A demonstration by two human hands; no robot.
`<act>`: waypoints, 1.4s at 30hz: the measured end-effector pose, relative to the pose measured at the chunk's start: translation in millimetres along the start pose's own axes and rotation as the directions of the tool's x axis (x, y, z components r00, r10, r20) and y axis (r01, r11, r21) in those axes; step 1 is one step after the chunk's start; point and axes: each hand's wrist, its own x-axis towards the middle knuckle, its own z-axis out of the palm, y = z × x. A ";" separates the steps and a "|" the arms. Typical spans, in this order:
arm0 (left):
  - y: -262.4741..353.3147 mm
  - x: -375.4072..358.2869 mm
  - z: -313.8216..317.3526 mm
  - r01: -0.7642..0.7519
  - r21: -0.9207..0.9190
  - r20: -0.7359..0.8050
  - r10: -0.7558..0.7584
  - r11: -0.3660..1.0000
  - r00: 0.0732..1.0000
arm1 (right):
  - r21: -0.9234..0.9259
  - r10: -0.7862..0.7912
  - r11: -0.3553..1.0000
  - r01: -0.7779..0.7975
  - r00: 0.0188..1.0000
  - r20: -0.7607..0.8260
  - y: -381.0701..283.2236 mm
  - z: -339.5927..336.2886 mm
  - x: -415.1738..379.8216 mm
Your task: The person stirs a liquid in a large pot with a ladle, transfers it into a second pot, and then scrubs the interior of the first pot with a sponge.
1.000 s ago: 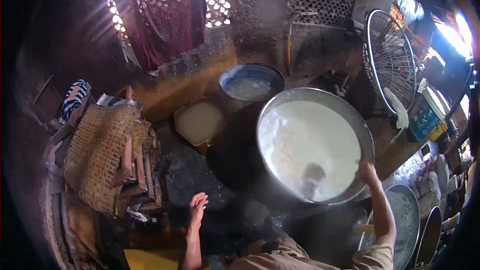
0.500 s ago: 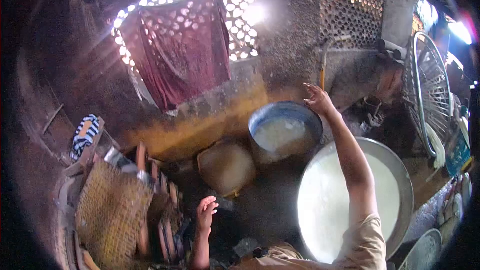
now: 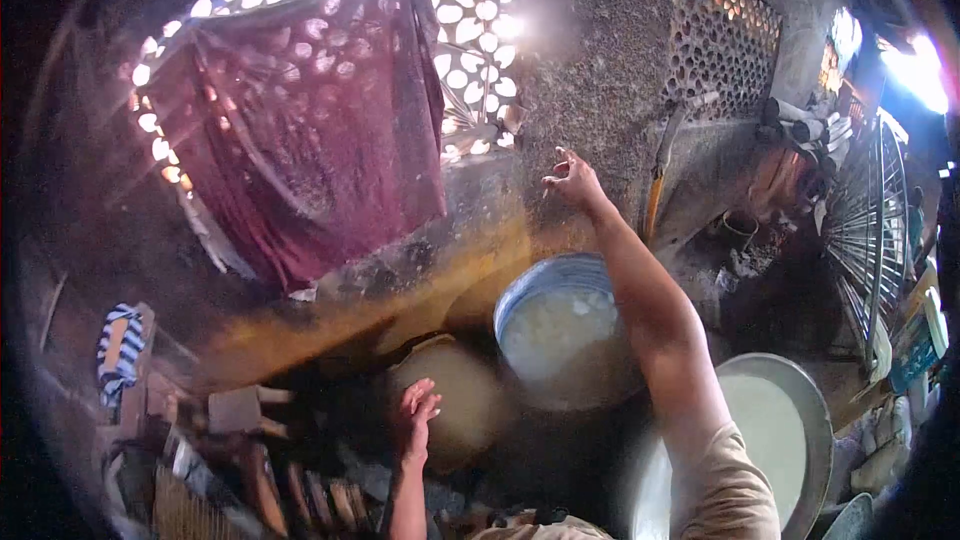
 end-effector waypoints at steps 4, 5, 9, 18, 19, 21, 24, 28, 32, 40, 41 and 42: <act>-4.8 99.8 18.3 0.023 -0.092 0.132 -0.011 0.995 0.991 | -0.071 0.024 0.997 -0.022 0.999 0.023 17.9 51.2 79.3; -2.4 118.5 21.6 0.048 -0.111 0.140 -0.032 0.993 0.990 | -0.052 -0.004 0.999 0.005 1.000 0.024 22.8 60.8 95.8; 3.2 171.3 25.1 0.077 -0.126 0.160 -0.057 0.989 0.986 | -0.172 0.076 0.981 -0.095 0.991 -0.113 27.5 91.1 167.4; -85.0 209.6 -16.5 0.186 -0.113 0.080 -0.177 0.976 0.981 | 0.005 0.038 0.999 -0.039 0.928 -0.372 65.8 147.0 223.3; -66.9 204.1 -9.1 0.184 -0.095 0.117 -0.172 0.978 0.978 | 0.023 0.103 0.995 -0.102 0.925 -0.366 61.3 142.1 210.9; -126.9 233.7 -5.7 0.237 -0.122 0.188 -0.212 0.964 0.959 | 0.056 0.167 0.986 -0.157 0.914 -0.369 59.6 127.8 181.4; -181.9 285.6 8.6 0.406 -0.241 0.529 -0.231 0.882 0.817 | 0.146 0.235 0.970 -0.192 0.891 -0.388 74.9 75.1 126.8; -41.9 211.3 123.3 0.216 -0.083 0.520 -0.142 0.973 0.842 | 0.072 0.257 0.962 -0.263 0.787 -0.561 64.3 -66.2 18.1; -15.8 119.3 202.5 0.116 0.023 0.739 -0.095 0.993 0.667 | -0.227 -0.013 0.930 -0.289 0.591 -0.807 82.1 -227.0 -140.6; -47.5 -222.1 275.5 0.194 0.092 0.991 -0.109 0.977 0.078 | -0.002 0.072 0.888 -0.461 0.142 -0.987 -38.8 -458.8 -623.3; -55.7 -270.0 276.0 0.203 0.116 0.992 -0.122 0.972 0.019 | 0.054 0.116 0.878 -0.475 0.103 -0.988 -71.9 -470.8 -677.7; -55.3 -315.4 276.5 0.174 0.168 0.985 -0.158 0.970 -0.066 | 0.108 0.157 0.868 -0.485 0.062 -0.986 -106.5 -480.0 -726.2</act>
